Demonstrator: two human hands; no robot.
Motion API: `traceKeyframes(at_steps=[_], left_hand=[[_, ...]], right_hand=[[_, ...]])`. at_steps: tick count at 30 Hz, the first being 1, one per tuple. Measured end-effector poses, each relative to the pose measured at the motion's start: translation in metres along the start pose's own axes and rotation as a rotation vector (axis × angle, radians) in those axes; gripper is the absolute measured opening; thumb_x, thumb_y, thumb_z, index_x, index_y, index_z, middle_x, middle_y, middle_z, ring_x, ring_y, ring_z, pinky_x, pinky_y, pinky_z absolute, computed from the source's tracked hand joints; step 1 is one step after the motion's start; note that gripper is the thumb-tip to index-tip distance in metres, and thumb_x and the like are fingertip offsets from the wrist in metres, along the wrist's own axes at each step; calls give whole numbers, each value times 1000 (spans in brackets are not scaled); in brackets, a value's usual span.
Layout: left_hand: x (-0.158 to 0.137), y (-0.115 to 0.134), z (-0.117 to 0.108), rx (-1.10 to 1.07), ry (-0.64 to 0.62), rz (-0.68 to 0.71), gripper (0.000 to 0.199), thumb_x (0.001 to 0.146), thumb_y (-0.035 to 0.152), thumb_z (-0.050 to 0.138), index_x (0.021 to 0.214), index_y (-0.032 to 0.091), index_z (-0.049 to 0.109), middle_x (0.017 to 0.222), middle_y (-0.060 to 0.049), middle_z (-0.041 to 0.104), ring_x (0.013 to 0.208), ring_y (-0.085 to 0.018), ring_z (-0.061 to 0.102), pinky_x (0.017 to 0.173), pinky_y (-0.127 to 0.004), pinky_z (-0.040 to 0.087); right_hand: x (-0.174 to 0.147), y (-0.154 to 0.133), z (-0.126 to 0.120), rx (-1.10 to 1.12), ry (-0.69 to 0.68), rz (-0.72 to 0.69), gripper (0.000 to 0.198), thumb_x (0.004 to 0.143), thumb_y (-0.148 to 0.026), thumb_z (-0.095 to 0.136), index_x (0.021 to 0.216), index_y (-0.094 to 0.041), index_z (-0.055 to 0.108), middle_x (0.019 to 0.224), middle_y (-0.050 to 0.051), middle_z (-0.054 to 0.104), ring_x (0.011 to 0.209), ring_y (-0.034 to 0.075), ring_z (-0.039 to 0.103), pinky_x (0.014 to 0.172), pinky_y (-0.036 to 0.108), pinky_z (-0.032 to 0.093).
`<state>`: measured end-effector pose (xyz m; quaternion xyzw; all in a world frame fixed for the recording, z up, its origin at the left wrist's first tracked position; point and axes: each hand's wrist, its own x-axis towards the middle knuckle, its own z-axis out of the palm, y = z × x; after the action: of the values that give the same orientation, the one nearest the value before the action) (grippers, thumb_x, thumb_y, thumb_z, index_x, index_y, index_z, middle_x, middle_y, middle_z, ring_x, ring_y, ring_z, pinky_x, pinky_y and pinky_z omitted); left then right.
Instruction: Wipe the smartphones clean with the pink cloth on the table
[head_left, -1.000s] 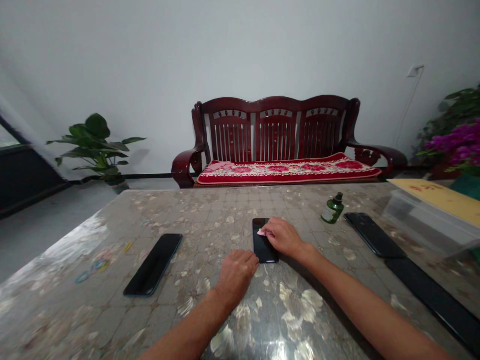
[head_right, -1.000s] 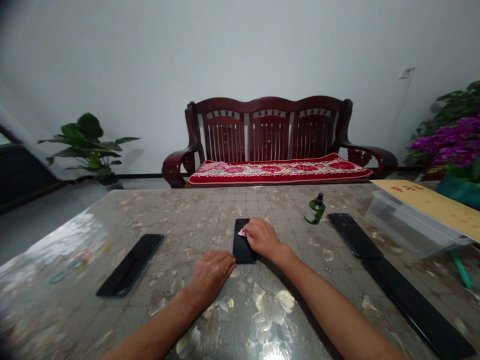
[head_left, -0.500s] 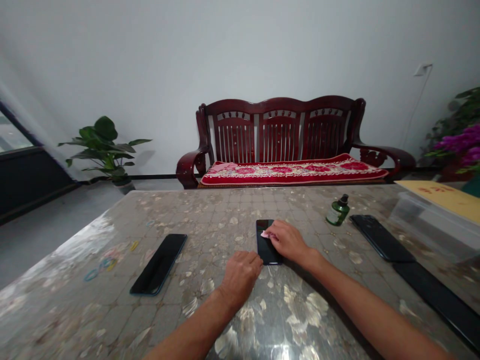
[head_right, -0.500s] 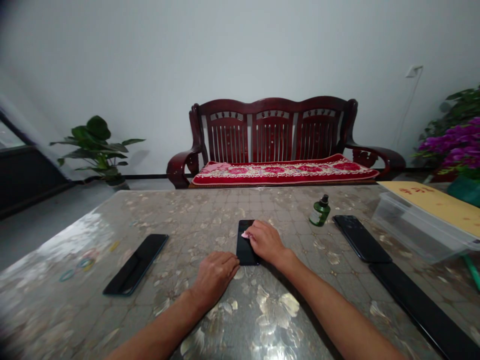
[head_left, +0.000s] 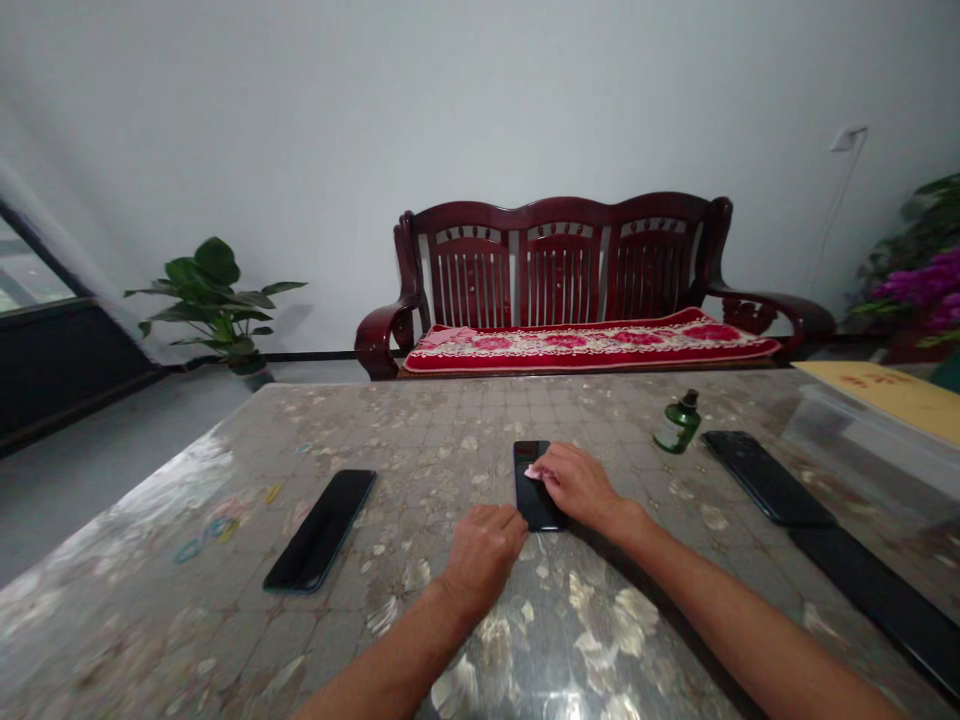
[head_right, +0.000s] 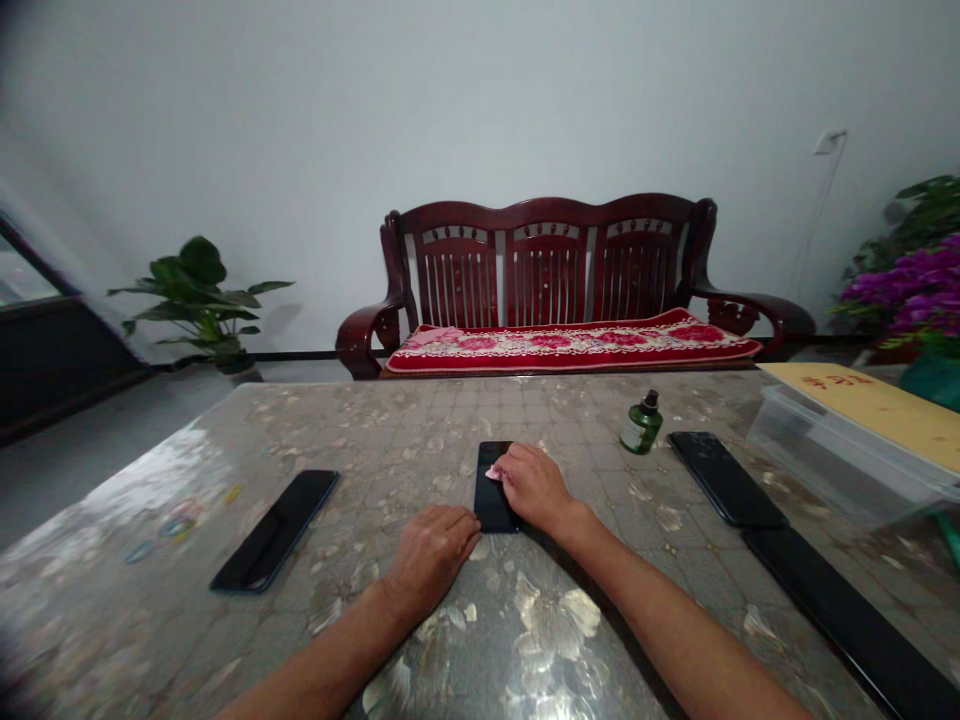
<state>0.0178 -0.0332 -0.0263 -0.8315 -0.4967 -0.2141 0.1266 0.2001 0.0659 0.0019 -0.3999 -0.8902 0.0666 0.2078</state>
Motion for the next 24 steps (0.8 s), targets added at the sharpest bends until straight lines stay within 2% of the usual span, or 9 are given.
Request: traceKeyframes(at_steps=[8,16,24], left_hand=[[0,0,-2,-7,-5,-3,11,91,16,64,81,21,66,76,0,69,71,-19,64,67,-30,46],[0,0,-1,-20,-20,-17,10,91,17,64,82,21,67,77,0,70,72,-19,65,68,-30,46],[1,0,-3,-17,-21,-7,11,92,16,62,82,20,66,76,-1,69,71,-18,64,67,-29,46]], right_hand=[[-13,-14,-13,80,-135,-92,23,82,-10,58,91,-23,75,83,2,65,80,15,59,70,25,39],[1,4,-4,44,-38,63,21,88,-14,54,90,-21,74,89,5,68,85,17,60,76,26,41],[-21,-8,-7,113,-51,-115,24,79,-7,57,89,-21,73,82,2,65,78,16,59,69,25,40]])
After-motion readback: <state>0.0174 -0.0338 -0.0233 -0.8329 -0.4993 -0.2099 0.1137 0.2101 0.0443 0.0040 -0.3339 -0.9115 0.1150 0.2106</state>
